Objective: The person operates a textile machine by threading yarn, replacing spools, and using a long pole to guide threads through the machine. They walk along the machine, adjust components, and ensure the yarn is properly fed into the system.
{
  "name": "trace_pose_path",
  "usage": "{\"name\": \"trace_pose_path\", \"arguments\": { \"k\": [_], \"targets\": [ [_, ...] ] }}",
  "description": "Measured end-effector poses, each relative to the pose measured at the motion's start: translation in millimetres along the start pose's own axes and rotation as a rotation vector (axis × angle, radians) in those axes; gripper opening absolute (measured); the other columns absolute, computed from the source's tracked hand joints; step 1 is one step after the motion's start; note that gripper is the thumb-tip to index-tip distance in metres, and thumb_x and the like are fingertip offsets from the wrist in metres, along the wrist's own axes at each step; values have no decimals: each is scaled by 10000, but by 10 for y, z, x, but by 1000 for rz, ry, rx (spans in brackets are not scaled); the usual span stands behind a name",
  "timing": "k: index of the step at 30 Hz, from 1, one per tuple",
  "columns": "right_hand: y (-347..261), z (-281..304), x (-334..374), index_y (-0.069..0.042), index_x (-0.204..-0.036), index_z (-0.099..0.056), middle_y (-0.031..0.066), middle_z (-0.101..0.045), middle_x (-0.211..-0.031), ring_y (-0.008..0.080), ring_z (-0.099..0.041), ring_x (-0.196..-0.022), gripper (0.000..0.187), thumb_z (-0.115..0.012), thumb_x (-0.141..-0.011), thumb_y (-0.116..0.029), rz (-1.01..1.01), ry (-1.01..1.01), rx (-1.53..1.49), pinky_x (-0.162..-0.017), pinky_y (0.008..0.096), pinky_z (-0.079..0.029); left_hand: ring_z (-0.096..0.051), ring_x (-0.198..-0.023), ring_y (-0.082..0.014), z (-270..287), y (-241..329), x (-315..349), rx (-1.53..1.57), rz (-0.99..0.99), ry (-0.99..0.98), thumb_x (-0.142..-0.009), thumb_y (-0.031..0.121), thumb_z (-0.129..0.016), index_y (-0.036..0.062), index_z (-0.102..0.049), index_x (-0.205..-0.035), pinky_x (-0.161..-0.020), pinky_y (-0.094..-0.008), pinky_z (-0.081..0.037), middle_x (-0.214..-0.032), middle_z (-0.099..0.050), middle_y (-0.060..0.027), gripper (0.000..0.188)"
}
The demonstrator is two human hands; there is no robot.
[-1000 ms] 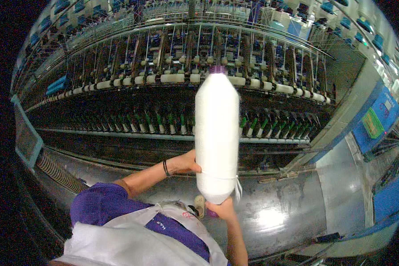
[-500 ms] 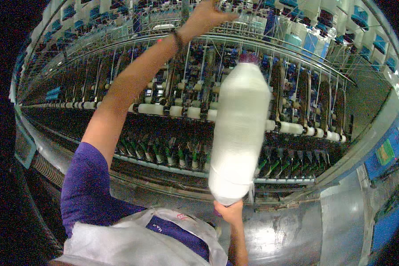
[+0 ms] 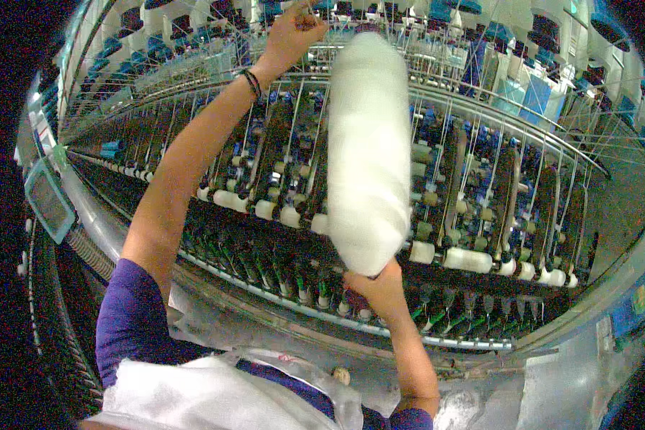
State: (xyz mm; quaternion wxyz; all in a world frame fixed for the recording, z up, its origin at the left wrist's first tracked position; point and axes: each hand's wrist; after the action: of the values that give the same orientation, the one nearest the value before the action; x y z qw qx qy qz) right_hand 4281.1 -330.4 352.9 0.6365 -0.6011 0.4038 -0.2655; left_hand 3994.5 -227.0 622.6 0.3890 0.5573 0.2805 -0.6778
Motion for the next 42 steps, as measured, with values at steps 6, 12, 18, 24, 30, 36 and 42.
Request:
{"name": "trace_pose_path", "arguments": {
  "k": [6,12,18,24,30,36,42],
  "targets": [
    [-512,-19,-575,47,-848,-544,109,-594,-682,178,-597,-567,232,-642,-654,-38,17,6,-92,-518,284,-482,-621,-753,-182,-2,-12,58,-31,86,-3,-766,173,-618,27,-478,-1186,-689,-310,-497,-804,-632,-94,467],
    [-905,0,-1352,39,-793,-543,86,-575,-658,169,-575,-524,177,-612,-653,-45,124,-159,-65,-486,275,-457,-597,-700,-123,-34,78,116,-19,157,-43,-762,95,-633,41,-482,-1164,-651,-262,-491,-757,-605,-59,433],
    [-1179,-80,-2588,41,-843,-604,108,-617,-716,214,-601,-623,306,-685,-626,-160,515,145,262,-587,337,-473,-586,-718,-119,-66,225,117,8,195,-82,-750,88,-639,70,-473,-1185,-660,-254,-478,-801,-605,-51,466],
    [-1634,-267,-3563,41,-825,-624,163,-629,-773,274,-614,-697,381,-693,-579,-242,690,469,446,-643,357,-474,-568,-861,-225,86,216,26,-124,58,-417,-733,-60,-482,68,-335,-1292,-758,-309,-457,-1004,-522,-152,592],
    [-2217,-274,-4248,81,-1030,-484,230,-591,-955,354,-596,-881,745,-713,-562,-451,636,244,449,-778,420,-471,-465,-1048,-387,209,133,-192,-483,-354,-458,-660,-149,-427,26,-363,-1263,-906,-410,-394,-1148,-419,-235,632],
    [-2497,-387,-4543,-47,-961,-625,137,-651,-749,289,-636,-747,505,-692,-590,-382,717,661,559,-700,367,-490,-443,-1114,-351,240,135,-377,-798,-488,-572,-686,-93,-497,-12,-414,-1205,-957,-373,-388,-1202,-423,-225,532],
    [-2752,-281,-4804,-43,-1089,-475,182,-568,-1025,326,-568,-957,612,-678,-643,-410,1059,635,556,-789,419,-462,-462,-1049,-334,141,83,-569,-897,-761,-436,-702,-25,-506,-68,-449,-1111,-893,-358,-421,-1136,-439,-211,415]
  ]
}}
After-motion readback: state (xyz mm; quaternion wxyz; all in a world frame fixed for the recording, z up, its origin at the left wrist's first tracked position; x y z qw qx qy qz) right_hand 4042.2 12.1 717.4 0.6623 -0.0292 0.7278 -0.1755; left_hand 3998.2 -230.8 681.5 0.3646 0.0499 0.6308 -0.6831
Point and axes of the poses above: each hand's wrist, its own x-axis away from the middle knuckle, its own z-axis out of the back of the hand, y = z × x
